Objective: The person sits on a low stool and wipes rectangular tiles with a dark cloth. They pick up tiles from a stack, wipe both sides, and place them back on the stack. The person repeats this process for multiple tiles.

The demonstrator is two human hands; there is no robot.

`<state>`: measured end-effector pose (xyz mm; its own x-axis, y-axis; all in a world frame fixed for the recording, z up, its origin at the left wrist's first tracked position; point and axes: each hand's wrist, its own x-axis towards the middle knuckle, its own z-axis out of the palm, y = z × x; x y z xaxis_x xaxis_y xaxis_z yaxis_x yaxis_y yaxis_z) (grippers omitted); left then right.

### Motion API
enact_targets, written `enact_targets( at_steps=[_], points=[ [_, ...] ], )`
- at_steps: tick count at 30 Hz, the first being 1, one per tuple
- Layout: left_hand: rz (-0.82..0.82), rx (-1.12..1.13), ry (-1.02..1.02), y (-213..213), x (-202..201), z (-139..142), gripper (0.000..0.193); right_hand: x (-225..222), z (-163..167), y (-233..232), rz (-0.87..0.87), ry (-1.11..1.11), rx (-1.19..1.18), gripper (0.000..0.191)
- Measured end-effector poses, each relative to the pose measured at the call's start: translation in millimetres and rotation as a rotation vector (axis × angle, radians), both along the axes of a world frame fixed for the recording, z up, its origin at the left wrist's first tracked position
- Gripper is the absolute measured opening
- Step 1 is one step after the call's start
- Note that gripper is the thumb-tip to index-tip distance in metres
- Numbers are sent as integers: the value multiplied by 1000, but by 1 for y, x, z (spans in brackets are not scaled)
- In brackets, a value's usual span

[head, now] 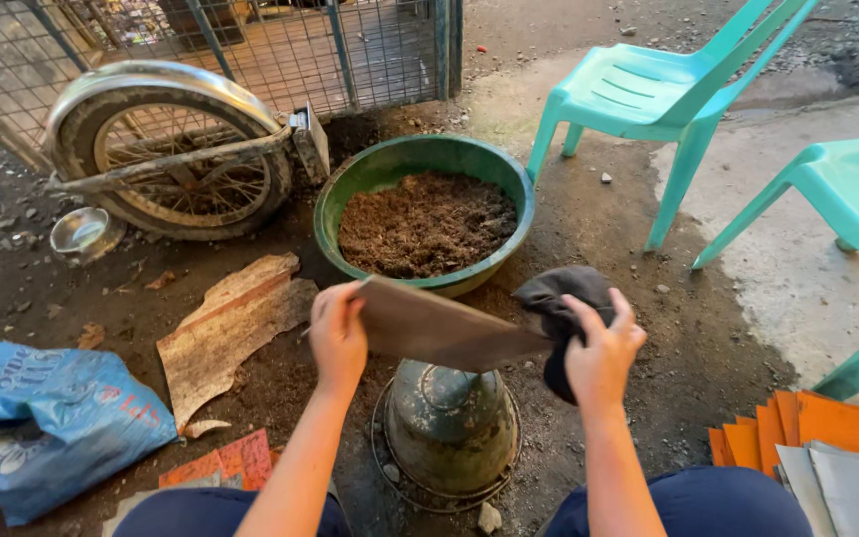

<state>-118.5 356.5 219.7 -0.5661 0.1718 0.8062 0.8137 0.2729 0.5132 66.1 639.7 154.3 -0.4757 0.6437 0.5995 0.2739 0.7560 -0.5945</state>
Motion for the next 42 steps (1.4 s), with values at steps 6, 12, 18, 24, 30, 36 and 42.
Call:
enact_targets(
  at_steps=[6,12,18,24,30,36,42],
  points=[
    [24,185,-388,-59,-21,-79,14,-26,-23,-59,79,-31,239,57],
    [-86,475,-573,-94,-35,-104,17,-23,-81,-7,27,-188,-25,60],
    [-121,768,-727,-100,-19,-132,15,-29,-111,-15,119,25,-490,70],
    [-147,721,-776,-114,-12,-146,14,-39,-118,-49,118,-411,-249,66],
    [-133,807,-890,-110,-15,-134,24,-26,-117,-30,27,-684,-454,69],
    [-186,970,-766,-81,-25,-136,12,-16,-109,20,-35,-367,-361,72],
    [-164,-109,42,-64,24,-162,18,3,-108,52,-192,-125,-566,72]
  ],
)
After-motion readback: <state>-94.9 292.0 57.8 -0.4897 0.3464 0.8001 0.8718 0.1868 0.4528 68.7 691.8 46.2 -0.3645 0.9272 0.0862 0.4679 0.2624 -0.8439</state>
